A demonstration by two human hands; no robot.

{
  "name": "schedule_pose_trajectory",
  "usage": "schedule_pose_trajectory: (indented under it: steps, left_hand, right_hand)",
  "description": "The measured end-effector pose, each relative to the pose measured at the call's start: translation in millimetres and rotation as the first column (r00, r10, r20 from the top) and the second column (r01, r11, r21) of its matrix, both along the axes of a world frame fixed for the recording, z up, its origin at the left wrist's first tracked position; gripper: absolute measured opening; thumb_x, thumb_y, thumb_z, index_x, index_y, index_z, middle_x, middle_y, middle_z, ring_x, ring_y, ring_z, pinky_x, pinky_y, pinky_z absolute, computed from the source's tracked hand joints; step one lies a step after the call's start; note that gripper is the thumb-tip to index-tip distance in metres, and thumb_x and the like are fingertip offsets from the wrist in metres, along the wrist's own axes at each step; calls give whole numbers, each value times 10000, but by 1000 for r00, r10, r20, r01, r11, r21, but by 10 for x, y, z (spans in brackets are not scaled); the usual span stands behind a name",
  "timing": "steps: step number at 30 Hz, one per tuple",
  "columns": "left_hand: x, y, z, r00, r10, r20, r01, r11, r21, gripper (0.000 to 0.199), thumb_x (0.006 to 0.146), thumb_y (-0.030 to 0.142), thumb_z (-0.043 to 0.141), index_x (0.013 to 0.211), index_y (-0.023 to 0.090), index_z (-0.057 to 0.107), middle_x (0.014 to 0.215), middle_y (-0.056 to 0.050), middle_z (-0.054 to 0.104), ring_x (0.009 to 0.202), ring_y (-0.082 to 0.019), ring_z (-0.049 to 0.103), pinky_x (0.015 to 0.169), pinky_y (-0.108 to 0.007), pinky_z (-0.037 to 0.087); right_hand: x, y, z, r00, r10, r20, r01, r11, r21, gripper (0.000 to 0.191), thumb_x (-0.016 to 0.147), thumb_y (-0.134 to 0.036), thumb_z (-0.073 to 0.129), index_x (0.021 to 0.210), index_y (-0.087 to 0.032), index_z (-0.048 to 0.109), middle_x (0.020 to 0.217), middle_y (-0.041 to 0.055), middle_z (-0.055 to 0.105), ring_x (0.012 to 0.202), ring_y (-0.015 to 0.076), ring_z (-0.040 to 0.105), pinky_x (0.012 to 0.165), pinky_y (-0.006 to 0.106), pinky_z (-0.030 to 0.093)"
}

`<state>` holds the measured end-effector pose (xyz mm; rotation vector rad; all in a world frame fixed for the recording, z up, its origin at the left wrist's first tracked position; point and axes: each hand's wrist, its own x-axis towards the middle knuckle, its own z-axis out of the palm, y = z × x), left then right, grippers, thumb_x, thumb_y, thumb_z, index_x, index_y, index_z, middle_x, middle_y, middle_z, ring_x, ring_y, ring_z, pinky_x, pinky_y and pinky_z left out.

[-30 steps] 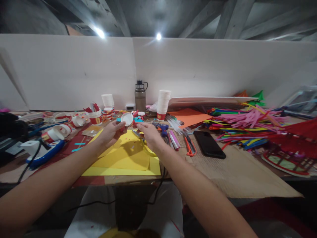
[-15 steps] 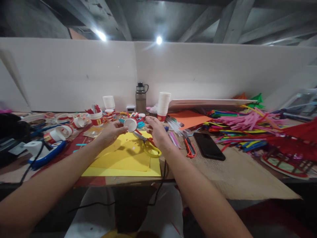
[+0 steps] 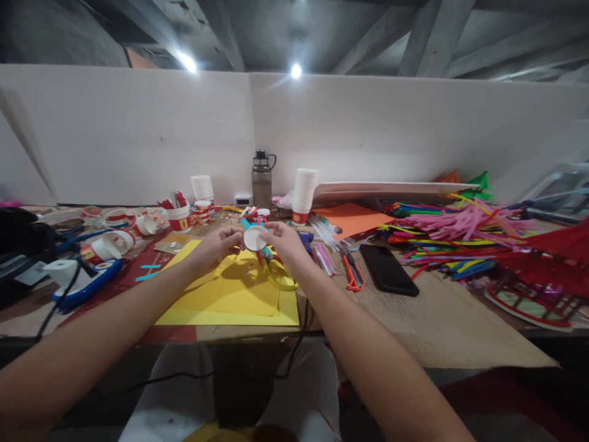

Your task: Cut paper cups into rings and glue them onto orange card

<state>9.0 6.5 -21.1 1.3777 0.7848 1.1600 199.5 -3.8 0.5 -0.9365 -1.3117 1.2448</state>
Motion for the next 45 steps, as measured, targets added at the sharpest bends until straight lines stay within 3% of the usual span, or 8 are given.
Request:
schedule_pose_trajectory:
  steps: [3,6,13,26,40,45]
  left_hand:
    - [50,-27,-7,995,-102,24,103,990,-94,429,688,538,719,848,141,686,825,-75,666,742,-143,596,623,-233,407]
    - [119,-74,-23,987,-161,18,162,976,-147,437,709,539,704,887,140,699,884,-98,681,784,-156,616,651,-241,423]
    - [156,-60,-86,996,-86,38,91,983,-158,378,702,466,743,839,117,697,766,-79,677,686,-139,607,618,-239,395]
    - [130,-29,-89,994,-94,50,100,988,-120,334,708,442,744,741,118,671,670,-31,613,602,-103,545,571,-235,336]
    - [92,-7,-85,995,-97,39,101,988,-120,358,695,453,751,724,106,667,667,-31,611,614,-102,542,606,-236,377]
    - [87,-10,-72,990,-116,76,126,981,-145,362,685,437,764,841,115,708,775,-54,674,705,-127,601,670,-249,425]
  right_hand:
    - [8,57,-46,995,-86,-50,86,996,1,408,576,-346,767,918,-190,609,850,14,666,721,139,564,648,275,397]
    - [-28,61,-62,991,-85,-103,84,996,-8,406,570,-328,757,912,-190,588,824,9,660,714,136,559,648,273,394]
    - [-133,-5,-69,984,-152,-93,151,988,-21,412,573,-307,746,914,-201,541,788,-17,648,706,128,565,664,275,400]
    - [-144,-1,-78,982,-165,-89,169,985,34,439,585,-283,751,946,-200,516,724,-51,599,696,126,579,704,288,422]
    - [-163,-45,-44,982,-174,-73,177,983,42,459,576,-289,756,950,-185,510,650,-87,574,614,96,536,640,260,399]
    - [-168,-46,-55,984,-137,-112,144,988,58,459,577,-270,760,949,-181,507,695,-62,620,662,111,582,676,265,417]
